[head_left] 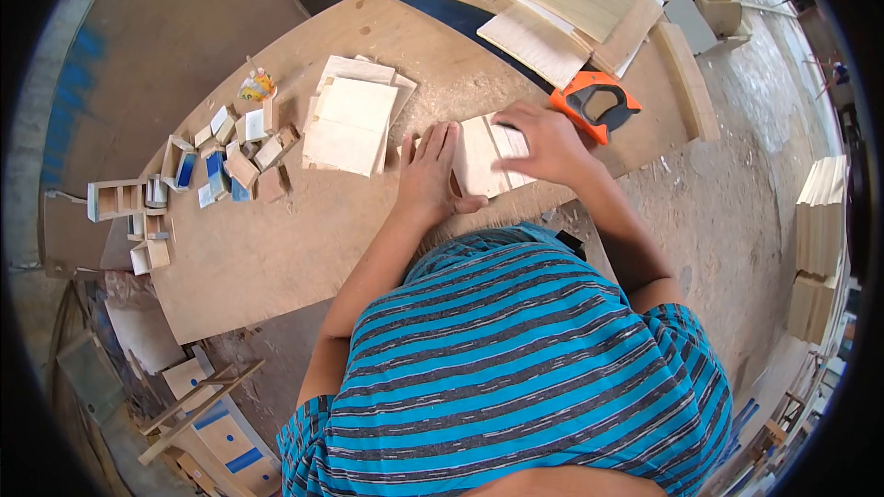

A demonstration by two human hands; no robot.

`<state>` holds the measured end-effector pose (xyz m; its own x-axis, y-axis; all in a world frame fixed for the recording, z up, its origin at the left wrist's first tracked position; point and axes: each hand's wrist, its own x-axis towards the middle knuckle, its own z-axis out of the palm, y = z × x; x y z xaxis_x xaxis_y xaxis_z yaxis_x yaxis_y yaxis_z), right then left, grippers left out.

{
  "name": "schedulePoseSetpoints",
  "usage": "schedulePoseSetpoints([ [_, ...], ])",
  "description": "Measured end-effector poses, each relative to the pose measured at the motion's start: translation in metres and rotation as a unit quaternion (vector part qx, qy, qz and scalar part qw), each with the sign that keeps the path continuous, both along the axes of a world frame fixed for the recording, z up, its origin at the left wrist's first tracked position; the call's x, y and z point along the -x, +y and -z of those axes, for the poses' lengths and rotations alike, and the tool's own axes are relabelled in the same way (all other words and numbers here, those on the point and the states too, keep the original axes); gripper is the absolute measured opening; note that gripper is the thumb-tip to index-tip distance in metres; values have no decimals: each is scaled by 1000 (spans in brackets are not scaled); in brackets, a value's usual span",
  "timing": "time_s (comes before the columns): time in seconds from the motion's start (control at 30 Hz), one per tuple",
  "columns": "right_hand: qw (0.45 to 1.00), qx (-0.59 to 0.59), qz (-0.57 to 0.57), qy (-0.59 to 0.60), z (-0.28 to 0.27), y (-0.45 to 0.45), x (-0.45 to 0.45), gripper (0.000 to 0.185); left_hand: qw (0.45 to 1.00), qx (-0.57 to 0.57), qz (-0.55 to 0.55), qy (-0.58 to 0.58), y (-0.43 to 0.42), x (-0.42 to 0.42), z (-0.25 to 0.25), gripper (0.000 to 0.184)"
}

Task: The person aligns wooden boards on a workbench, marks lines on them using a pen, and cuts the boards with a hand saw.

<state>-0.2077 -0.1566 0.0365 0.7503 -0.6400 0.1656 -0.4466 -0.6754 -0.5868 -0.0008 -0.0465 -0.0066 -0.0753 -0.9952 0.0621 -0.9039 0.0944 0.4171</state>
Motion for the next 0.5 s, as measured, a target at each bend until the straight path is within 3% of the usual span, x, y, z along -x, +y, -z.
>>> schedulePoseSetpoints([
  [0.07, 998, 12, -54, 36, -3, 6, -4, 77, 1000, -6, -3, 0, 0, 1, -1, 127],
  [0.1, 991, -15, -83, 104, -1, 3, -7, 104, 1000, -7, -5, 1, 0, 1, -2, 126],
  [0.33, 984, 20, -121, 132, 15, 2, -15, 111, 1000, -3, -3, 24, 0, 1, -4, 125],
  [0.5, 977, -8, -116, 179, 10, 4, -20, 114, 998, 9, 18, 59, 2, -6, 0, 137],
])
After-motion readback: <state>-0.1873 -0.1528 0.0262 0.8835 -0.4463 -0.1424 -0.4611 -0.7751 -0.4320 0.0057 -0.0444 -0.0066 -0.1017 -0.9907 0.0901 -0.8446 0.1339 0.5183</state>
